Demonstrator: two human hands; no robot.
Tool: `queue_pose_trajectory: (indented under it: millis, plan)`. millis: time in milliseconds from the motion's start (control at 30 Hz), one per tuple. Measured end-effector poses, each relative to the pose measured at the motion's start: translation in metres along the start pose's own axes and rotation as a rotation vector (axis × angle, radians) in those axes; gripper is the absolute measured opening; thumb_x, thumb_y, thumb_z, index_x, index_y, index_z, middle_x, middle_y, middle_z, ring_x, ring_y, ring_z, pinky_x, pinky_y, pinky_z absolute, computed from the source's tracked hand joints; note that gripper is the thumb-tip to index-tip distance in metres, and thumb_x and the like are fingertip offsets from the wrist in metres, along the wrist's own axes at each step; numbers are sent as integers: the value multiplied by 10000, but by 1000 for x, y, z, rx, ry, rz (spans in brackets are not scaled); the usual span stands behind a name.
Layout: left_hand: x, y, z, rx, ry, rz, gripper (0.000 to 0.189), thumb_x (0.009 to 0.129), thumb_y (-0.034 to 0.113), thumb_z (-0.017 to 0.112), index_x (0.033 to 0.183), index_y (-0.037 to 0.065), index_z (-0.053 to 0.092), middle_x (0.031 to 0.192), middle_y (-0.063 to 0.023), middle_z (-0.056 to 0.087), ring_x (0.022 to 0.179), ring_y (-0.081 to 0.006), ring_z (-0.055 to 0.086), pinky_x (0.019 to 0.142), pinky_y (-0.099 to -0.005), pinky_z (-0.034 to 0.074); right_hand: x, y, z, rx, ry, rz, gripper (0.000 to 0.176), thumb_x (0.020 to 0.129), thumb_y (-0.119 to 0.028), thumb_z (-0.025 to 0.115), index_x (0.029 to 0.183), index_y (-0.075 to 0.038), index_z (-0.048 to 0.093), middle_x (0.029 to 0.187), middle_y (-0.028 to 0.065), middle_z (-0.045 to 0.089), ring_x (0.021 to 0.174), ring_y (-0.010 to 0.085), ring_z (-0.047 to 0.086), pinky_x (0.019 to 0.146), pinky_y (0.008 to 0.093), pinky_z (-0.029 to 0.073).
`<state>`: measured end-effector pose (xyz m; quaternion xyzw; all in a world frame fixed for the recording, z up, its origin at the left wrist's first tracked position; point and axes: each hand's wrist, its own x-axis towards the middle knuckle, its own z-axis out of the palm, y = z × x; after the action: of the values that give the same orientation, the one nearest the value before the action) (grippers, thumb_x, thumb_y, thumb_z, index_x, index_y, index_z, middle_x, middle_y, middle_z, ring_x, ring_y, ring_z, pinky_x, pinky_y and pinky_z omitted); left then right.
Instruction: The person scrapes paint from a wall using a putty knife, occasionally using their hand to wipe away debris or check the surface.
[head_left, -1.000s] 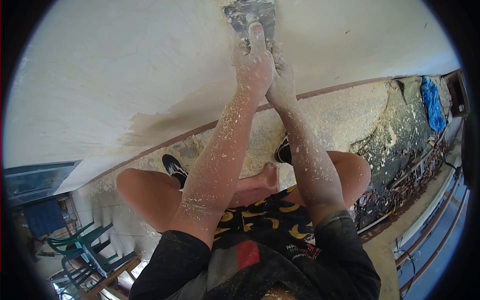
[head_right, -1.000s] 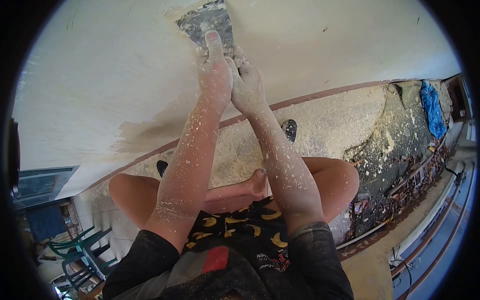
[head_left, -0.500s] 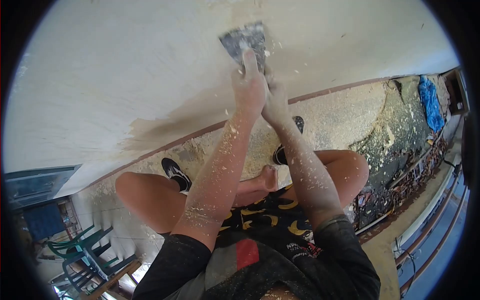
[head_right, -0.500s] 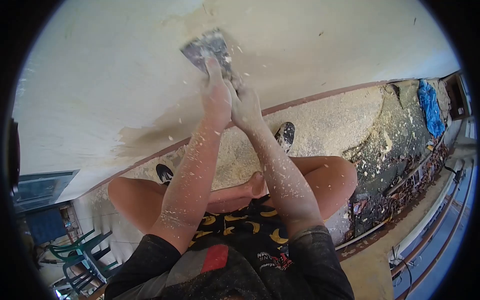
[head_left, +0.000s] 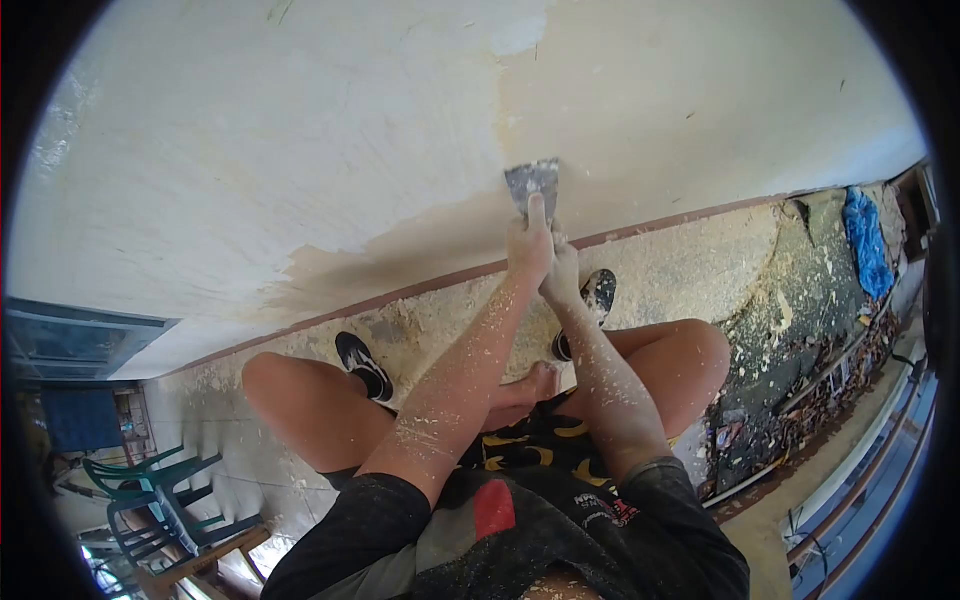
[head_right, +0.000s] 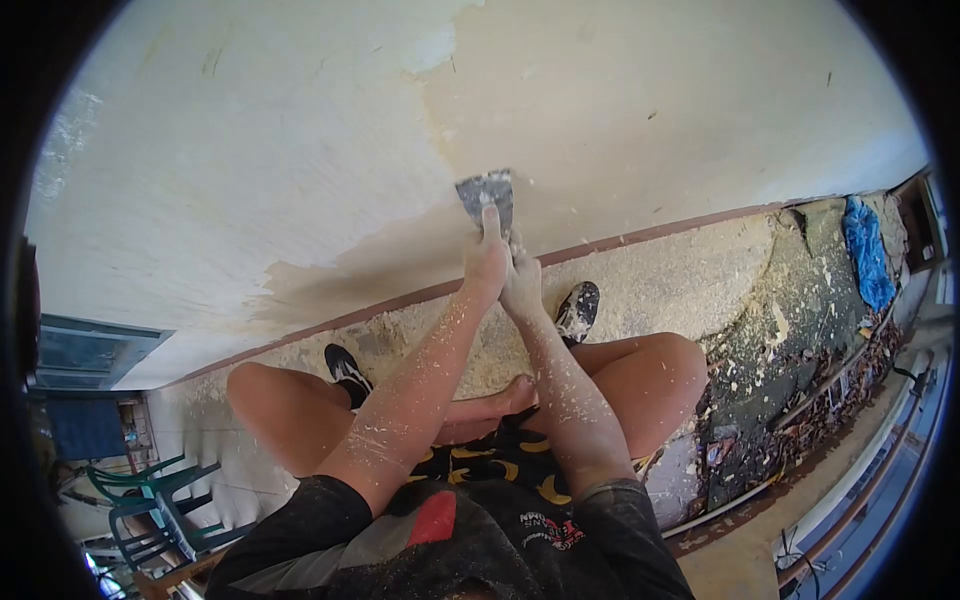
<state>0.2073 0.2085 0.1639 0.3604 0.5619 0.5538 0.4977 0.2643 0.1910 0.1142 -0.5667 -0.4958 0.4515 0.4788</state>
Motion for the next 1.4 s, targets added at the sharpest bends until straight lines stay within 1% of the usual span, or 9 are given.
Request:
queue_pose_trajectory:
  millis: [167,267,400,667,733,900,1033,1200,1400]
  plan:
    - [-4,73,23,-86,-19,-1,492,934,416,420,684,18,564,526,-22,498,460,-105,471,429,-271,368,12,-71,-20,31,57,-164,408,909,-338,459,1098,10,557,892,201,638,815,207,621,742,344,459]
    - [26,66,25,300,63,602,497,937,421,408,662,29,542,517,-16,488,465,-99,468,429,-279,358,21,-129,-45,16,-126,-111,418,906,-338,465,1071,39,535,818,211,621,716,177,574,681,337,452]
    - [2,-2,2,-48,6,-9,449,935,381,431,685,27,551,542,-22,499,467,-115,463,446,-268,365,-1,-11,-5,-46,5,-97,382,915,-304,423,1141,-28,562,1078,221,597,1057,318,575,855,357,429]
    - [17,92,33,204,385,303,421,930,352,447,751,-4,582,519,-42,479,467,-146,465,467,-304,387,17,-152,-34,125,-157,-136,378,902,-319,462,1153,-55,565,1014,210,621,921,292,624,809,329,453]
    - [2,83,14,-120,-11,114,437,931,371,438,747,0,579,506,-32,478,461,-148,465,463,-306,385,21,-88,-18,-44,-149,15,403,901,-324,455,1188,-55,542,1005,215,625,931,300,628,798,340,459]
    - [-2,10,-2,-42,-21,-28,484,927,472,406,662,75,486,556,-19,478,481,-105,435,460,-262,369,0,10,8,-13,67,-253,417,911,-299,431,1212,-22,510,1009,237,614,962,302,621,797,369,456]
    - [-1,143,17,-98,-9,226,546,915,460,447,605,21,539,507,-19,480,450,-110,453,434,-274,355,29,-150,-28,20,-192,-87,389,921,-285,434,1140,22,532,916,222,622,880,239,620,747,341,448]
    - [10,41,10,18,-6,61,550,909,465,453,605,15,541,517,-58,512,463,-144,503,458,-315,395,18,-46,0,261,6,-268,357,927,-257,434,1128,19,539,999,127,623,921,185,585,810,307,445]
    - [-45,-75,-59,184,-58,-105,465,907,420,464,912,-5,654,808,-162,669,740,-234,648,686,-328,476,-44,46,-2,306,-90,201,418,937,-399,447,796,-23,561,556,21,506,399,81,450,357,226,340]
